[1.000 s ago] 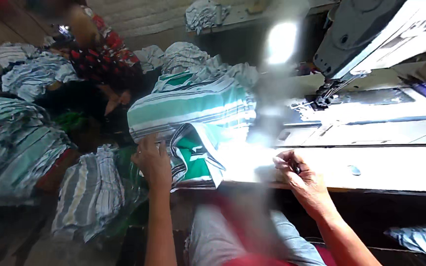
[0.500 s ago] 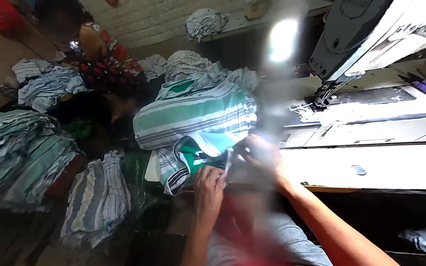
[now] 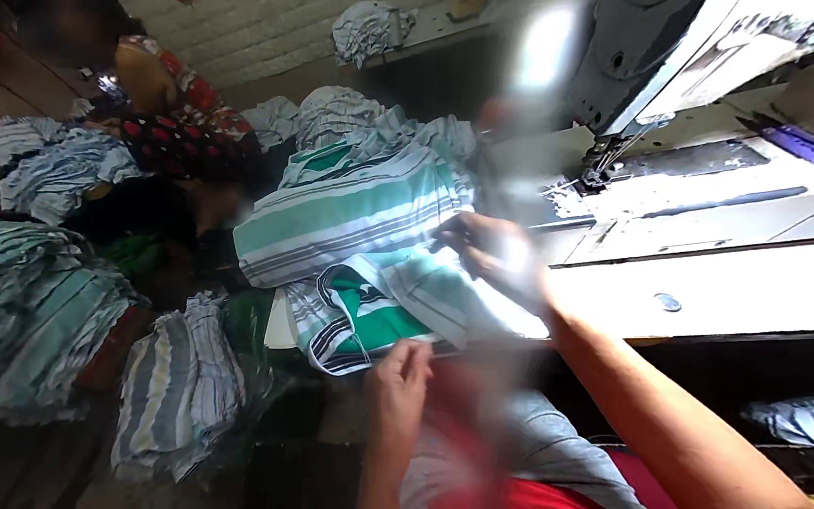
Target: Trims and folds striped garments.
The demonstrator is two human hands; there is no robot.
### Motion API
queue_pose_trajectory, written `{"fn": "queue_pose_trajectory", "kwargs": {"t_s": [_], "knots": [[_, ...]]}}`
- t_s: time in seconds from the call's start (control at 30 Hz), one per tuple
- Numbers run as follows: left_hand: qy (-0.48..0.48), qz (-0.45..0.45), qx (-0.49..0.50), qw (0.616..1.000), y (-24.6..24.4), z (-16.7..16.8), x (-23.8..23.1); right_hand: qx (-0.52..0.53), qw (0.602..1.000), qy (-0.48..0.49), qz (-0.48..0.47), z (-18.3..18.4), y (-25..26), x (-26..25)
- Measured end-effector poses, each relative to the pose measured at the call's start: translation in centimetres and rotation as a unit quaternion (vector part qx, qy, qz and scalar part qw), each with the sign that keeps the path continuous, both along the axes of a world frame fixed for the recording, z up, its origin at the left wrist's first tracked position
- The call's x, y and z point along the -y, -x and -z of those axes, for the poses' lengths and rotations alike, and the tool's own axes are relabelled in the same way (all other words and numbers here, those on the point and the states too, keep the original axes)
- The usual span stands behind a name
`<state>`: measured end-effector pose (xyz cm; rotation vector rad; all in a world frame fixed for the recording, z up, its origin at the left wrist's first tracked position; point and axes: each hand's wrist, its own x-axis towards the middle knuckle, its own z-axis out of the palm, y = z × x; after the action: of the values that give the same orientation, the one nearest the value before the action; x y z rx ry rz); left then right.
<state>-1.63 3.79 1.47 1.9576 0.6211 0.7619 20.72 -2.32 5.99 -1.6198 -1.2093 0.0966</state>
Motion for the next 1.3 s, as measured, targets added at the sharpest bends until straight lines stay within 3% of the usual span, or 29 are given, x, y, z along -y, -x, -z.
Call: {"fn": "queue_pose_trajectory", "kwargs": {"t_s": [0.1, 0.23, 0.37, 0.43, 0.53, 0.87, 0.97, 1.13, 1.3], "knots": [[-0.052, -0.078, -0.011, 0.996, 0.9, 0.3, -2.2, -0.003, 0.997, 0.010, 0.075, 2.2, 0.8, 3.2], [-0.143, -0.149, -0.035, 0.978, -0.1, 0.6, -3.4, 0.028, 0.996, 0.020, 0.078, 5.2, 3.5, 5.8], [-0.220, -0.181, -0.094, 0.954, -1.0, 0.3, -3.2, 0.114, 0.991, -0.004, 0.073, 6.2, 5.6, 5.3], [-0.226, -0.173, -0.123, 0.951, -0.4, 0.6, -3.4, 0.136, 0.988, 0.025, 0.070, 6.1, 6.1, 4.8], [-0.224, -0.186, -0.091, 0.952, 1.2, 1.0, -4.2, 0.157, 0.982, 0.095, 0.051, 6.1, 6.6, 4.3], [-0.188, -0.321, -0.069, 0.926, 6.7, 2.5, -6.9, 0.197, 0.975, 0.064, 0.084, 7.1, 7.0, 4.3], [-0.138, -0.361, -0.036, 0.922, 7.9, 3.6, -7.7, 0.192, 0.975, 0.069, 0.089, 7.2, 7.0, 4.3], [0.095, -0.294, 0.042, 0.950, 6.9, 4.9, -6.9, 0.193, 0.974, 0.087, 0.085, 6.8, 7.1, 4.2], [0.098, -0.255, 0.013, 0.962, 6.6, 4.9, -7.0, 0.190, 0.969, 0.134, 0.083, 5.8, 6.7, 4.0]]}}
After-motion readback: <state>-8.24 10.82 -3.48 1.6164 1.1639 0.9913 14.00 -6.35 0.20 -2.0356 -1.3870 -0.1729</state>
